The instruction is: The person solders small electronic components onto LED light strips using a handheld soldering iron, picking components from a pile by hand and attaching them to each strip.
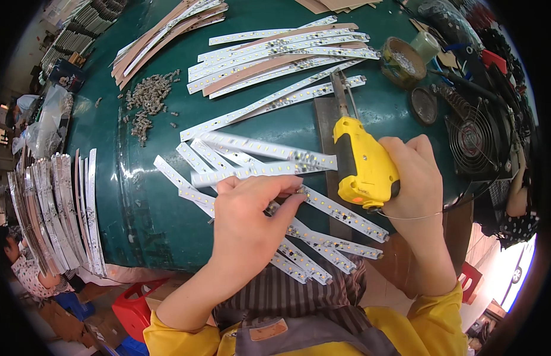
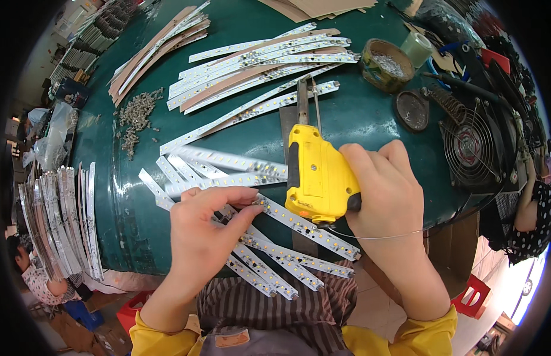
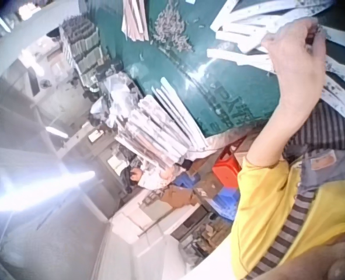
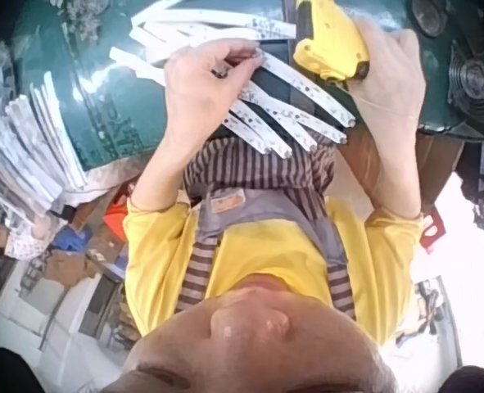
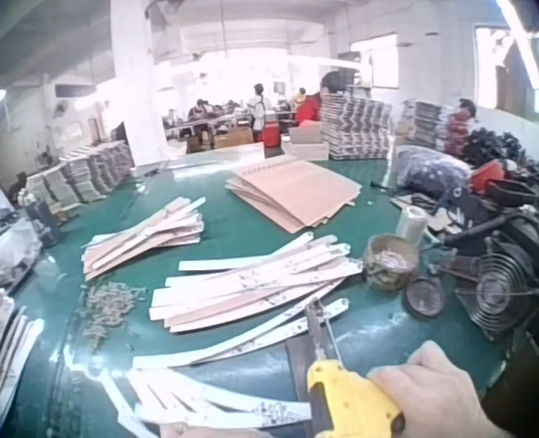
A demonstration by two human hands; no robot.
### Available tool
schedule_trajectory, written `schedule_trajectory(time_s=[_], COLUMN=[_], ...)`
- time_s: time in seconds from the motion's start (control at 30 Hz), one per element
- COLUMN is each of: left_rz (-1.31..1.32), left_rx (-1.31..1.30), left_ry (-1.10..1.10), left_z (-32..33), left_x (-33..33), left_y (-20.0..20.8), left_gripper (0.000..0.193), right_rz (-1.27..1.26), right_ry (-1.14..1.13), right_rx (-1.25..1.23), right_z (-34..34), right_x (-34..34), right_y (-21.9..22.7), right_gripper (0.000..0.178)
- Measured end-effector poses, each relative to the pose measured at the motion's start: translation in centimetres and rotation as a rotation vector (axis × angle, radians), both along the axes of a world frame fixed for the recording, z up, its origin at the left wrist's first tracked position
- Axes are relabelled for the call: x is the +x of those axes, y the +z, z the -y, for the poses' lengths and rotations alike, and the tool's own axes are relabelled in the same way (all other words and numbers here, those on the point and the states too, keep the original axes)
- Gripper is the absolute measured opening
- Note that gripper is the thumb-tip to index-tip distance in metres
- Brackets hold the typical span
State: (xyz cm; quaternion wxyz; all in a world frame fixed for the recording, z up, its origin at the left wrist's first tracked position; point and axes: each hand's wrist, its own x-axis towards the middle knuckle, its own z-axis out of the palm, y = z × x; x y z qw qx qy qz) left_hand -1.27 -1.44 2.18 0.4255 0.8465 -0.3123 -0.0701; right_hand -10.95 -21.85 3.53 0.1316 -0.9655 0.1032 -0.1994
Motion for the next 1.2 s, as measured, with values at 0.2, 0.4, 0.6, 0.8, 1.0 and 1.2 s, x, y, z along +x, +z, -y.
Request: schedule_trajectory(time_s=[0.2,0.4,0.6,0.8,1.0,1.2], left_rz=[0.26,0.196,0.155,0.126,0.1,0.068], left_rx=[0.031,0.054,0.078,0.087,0.077,0.101], left_ry=[0.044,0.049,0.11,0.133,0.158,0.103], left_z=[1.3,2.0,1.7,1.3,0.6,1.2], left_x=[-0.1,0.2,0.1,0.4,1.2,1.4], left_y=[-1.3,-0.5,-0.5,-1.0,-1.1,-0.6], left_gripper=[0.014,0.015,0.016,0.016,0.016,0.014], right_rz=[-0.078,0.034,0.158,0.178,0.169,0.141], right_ry=[-0.063,-0.034,0.064,0.031,0.014,-0.015], right_rx=[0.05,0.217,0.176,0.271,0.268,0.301], right_z=[-0.2,-0.6,-0.5,-0.6,-0.8,-1.0], right_x=[-2.3,-4.0,-4.6,-5.3,-5.5,-5.9], right_y=[0.9,0.3,-0.7,-1.0,-1.2,-0.8], right_gripper=[0.045,0.043,0.041,0.044,0.043,0.042])
